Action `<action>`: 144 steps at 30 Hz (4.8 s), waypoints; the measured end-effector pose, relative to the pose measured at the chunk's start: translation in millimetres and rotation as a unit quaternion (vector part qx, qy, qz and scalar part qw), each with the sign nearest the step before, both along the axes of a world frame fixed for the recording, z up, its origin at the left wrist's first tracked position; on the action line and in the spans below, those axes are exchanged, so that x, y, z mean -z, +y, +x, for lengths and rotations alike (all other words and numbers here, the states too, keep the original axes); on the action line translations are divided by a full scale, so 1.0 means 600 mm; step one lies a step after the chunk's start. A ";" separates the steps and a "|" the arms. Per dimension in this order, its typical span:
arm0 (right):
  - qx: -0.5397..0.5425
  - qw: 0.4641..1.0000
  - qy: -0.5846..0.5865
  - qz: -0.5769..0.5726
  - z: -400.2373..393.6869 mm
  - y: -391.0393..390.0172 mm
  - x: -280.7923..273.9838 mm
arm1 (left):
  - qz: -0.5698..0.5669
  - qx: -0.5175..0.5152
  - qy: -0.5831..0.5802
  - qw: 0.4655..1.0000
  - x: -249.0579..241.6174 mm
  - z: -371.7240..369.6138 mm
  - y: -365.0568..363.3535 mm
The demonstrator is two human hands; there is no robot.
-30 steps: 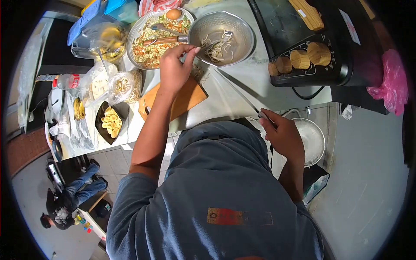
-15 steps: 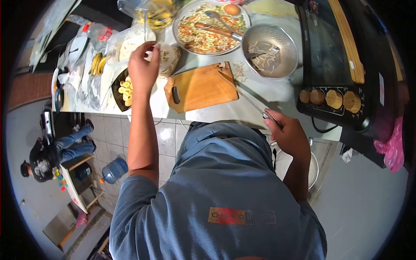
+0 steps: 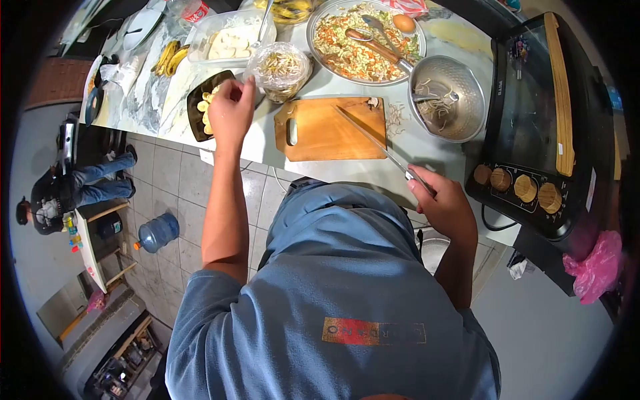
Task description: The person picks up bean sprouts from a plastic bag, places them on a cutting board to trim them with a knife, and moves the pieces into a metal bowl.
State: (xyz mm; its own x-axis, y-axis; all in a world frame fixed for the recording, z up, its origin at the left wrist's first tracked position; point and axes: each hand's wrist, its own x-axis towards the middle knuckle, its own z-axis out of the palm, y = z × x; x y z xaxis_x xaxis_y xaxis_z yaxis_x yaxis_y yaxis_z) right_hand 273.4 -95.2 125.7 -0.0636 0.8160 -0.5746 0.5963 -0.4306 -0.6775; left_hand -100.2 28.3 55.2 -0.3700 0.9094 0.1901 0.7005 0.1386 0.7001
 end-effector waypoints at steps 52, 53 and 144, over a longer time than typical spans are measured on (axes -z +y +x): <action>0.106 0.994 0.002 -0.009 0.040 -0.081 0.026 | -0.171 0.214 -0.346 0.897 0.104 0.184 -0.035; 0.106 0.994 0.002 -0.010 0.040 -0.081 0.025 | -0.171 0.218 -0.340 0.899 0.105 0.184 -0.035; 0.056 0.998 0.005 0.003 0.003 -0.078 0.009 | -0.054 0.207 0.284 0.935 -0.025 0.036 0.079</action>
State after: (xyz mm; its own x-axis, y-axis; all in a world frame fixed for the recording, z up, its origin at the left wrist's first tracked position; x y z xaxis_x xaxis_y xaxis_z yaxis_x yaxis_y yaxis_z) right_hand 275.2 -142.2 120.5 0.0228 0.8218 -0.5693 0.5383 -0.4900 -0.6857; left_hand -78.5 75.6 70.4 0.1511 0.9775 0.1474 0.9642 -0.1786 0.1960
